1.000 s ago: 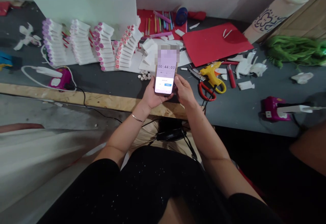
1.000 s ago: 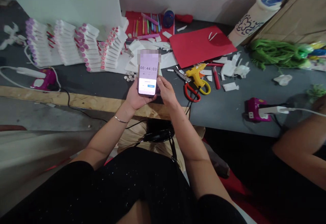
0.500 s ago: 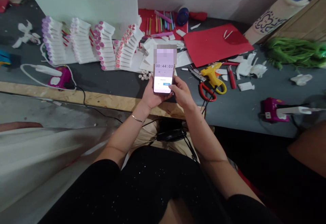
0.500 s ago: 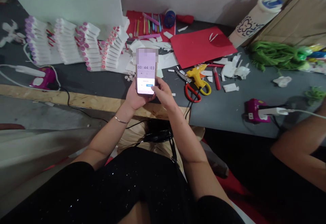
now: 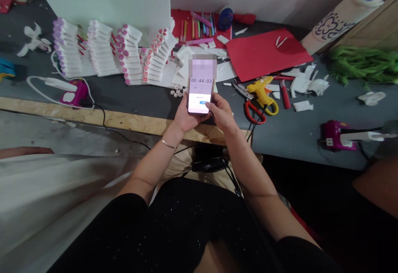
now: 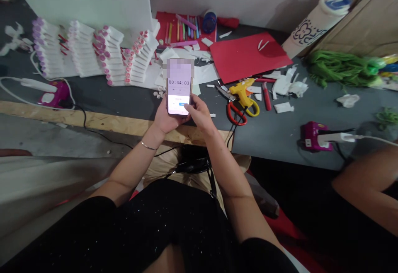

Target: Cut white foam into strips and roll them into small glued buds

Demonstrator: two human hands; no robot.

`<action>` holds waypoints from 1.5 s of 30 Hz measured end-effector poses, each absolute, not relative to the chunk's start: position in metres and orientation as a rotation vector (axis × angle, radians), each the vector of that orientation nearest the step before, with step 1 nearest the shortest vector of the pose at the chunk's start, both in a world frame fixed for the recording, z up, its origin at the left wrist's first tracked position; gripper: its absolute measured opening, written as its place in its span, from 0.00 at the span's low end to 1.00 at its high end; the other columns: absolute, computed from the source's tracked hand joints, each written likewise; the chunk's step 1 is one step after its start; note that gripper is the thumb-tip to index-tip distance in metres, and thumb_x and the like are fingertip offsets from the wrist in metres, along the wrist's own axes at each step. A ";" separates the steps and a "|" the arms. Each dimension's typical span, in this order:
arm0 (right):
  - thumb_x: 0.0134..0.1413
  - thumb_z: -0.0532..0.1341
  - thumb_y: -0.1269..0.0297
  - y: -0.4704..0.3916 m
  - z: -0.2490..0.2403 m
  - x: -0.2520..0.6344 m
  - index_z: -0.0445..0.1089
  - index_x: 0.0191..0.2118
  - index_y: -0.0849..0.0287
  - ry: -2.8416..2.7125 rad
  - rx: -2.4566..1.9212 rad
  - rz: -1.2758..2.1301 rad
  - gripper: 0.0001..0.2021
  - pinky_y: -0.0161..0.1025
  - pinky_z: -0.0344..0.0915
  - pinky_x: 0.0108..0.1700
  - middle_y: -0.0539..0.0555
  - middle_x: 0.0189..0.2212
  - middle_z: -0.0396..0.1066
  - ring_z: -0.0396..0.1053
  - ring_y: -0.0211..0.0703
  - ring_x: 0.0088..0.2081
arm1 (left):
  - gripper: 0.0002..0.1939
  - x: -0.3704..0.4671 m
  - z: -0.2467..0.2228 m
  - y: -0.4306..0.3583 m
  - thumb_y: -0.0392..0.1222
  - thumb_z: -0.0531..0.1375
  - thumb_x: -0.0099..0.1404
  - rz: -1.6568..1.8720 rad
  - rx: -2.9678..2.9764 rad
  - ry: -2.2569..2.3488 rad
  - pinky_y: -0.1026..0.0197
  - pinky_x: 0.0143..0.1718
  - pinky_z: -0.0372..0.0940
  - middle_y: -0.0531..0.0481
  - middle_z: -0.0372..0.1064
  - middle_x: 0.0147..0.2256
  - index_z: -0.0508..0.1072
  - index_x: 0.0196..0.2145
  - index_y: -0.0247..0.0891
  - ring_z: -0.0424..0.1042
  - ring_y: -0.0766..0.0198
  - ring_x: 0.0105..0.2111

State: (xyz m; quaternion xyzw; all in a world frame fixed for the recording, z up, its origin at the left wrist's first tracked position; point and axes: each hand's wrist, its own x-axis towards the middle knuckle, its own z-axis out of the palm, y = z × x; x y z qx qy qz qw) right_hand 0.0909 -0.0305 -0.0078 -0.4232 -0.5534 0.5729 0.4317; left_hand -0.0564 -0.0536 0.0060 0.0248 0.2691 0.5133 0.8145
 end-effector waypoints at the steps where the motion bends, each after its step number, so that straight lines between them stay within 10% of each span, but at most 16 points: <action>1: 0.52 0.65 0.55 -0.030 -0.008 0.090 0.74 0.54 0.52 -1.369 -1.049 1.430 0.23 0.49 0.79 0.43 0.55 0.41 0.77 0.75 0.51 0.46 | 0.34 -0.056 0.007 -0.054 0.66 0.44 0.79 1.096 0.053 0.581 0.45 0.54 0.74 0.41 0.78 0.57 0.69 0.70 0.44 0.74 0.44 0.60; 24: 0.56 0.63 0.36 -0.020 0.010 0.077 0.75 0.48 0.53 -1.300 -1.140 1.333 0.26 0.51 0.74 0.53 0.57 0.45 0.80 0.76 0.52 0.49 | 0.36 -0.055 0.026 -0.057 0.66 0.42 0.80 1.106 0.033 0.593 0.44 0.55 0.77 0.40 0.83 0.49 0.65 0.72 0.42 0.79 0.45 0.58; 29: 0.69 0.54 0.47 -0.035 0.014 0.080 0.70 0.61 0.52 -1.432 -1.267 0.878 0.23 0.54 0.72 0.57 0.61 0.59 0.75 0.74 0.54 0.56 | 0.36 -0.054 0.023 -0.055 0.66 0.42 0.79 1.111 0.045 0.602 0.40 0.61 0.73 0.39 0.82 0.52 0.69 0.69 0.42 0.75 0.42 0.64; 34: 0.74 0.49 0.63 -0.059 0.036 0.079 0.76 0.52 0.51 -1.930 -1.313 0.242 0.18 0.60 0.60 0.67 0.56 0.61 0.77 0.68 0.57 0.64 | 0.33 -0.051 0.021 -0.056 0.63 0.43 0.81 1.181 0.021 0.666 0.41 0.69 0.65 0.41 0.83 0.46 0.74 0.63 0.40 0.71 0.42 0.66; 40: 0.73 0.48 0.61 -0.052 0.039 0.078 0.75 0.47 0.52 -1.787 -1.246 0.388 0.17 0.57 0.64 0.64 0.58 0.51 0.80 0.72 0.54 0.56 | 0.33 -0.053 0.022 -0.058 0.64 0.43 0.80 1.160 0.053 0.682 0.44 0.62 0.71 0.42 0.83 0.47 0.74 0.62 0.41 0.74 0.44 0.62; 45: 0.74 0.47 0.57 -0.043 0.027 0.082 0.68 0.66 0.53 -1.572 -1.222 0.661 0.23 0.53 0.71 0.59 0.62 0.59 0.74 0.74 0.53 0.57 | 0.37 -0.055 0.021 -0.055 0.69 0.41 0.79 1.102 0.078 0.628 0.45 0.53 0.76 0.42 0.82 0.52 0.73 0.65 0.44 0.76 0.44 0.62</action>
